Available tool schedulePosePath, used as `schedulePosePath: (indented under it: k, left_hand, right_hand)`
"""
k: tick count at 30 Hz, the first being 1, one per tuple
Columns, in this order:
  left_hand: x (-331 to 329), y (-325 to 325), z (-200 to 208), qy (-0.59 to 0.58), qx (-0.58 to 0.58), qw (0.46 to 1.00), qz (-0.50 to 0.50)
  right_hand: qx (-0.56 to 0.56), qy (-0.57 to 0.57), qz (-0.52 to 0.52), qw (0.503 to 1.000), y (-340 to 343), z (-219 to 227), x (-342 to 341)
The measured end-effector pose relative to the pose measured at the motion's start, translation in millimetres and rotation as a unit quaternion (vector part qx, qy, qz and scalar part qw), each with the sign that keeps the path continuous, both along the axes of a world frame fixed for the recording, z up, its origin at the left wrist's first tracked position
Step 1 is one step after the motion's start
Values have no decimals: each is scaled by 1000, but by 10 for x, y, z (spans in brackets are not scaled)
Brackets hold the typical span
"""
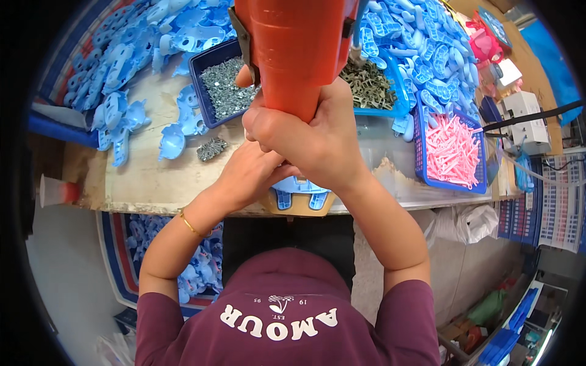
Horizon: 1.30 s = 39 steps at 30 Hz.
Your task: Assembling plastic components of a toy at a factory workbench using a pneumatic screwdriver.
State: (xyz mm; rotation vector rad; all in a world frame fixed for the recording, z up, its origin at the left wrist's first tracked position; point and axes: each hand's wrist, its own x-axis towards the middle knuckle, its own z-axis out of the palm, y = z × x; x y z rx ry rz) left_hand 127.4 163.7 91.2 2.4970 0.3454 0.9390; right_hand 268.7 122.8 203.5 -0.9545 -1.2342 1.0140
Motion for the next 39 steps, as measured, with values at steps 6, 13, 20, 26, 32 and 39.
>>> schedulePosePath:
  k: [6, 13, 20, 26, 32, 39]
  left_hand:
    - [30, -62, -35, -17, -17, 1000, -2]
    - [-6, -131, 161, -4, 43, 999, 29]
    - [3, -209, 65, 62, 63, 996, 8]
    - [52, -240, -9, 87, 77, 993, 14]
    - [78, -266, -32, 95, 80, 992, 22]
    - [61, -265, -27, 110, 74, 991, 26]
  right_hand:
    - [-13, -3, 4, 1000, -15, 36, 36]
    - [-17, -27, 4, 999, -94, -71, 122]
    - [-45, -5, -77, 996, -236, -361, 412]
    - [-43, -3, -64, 997, -240, -463, 420]
    - [3, -6, -137, 991, -248, -569, 339]
    - [28, -5, -170, 985, -231, -633, 287]
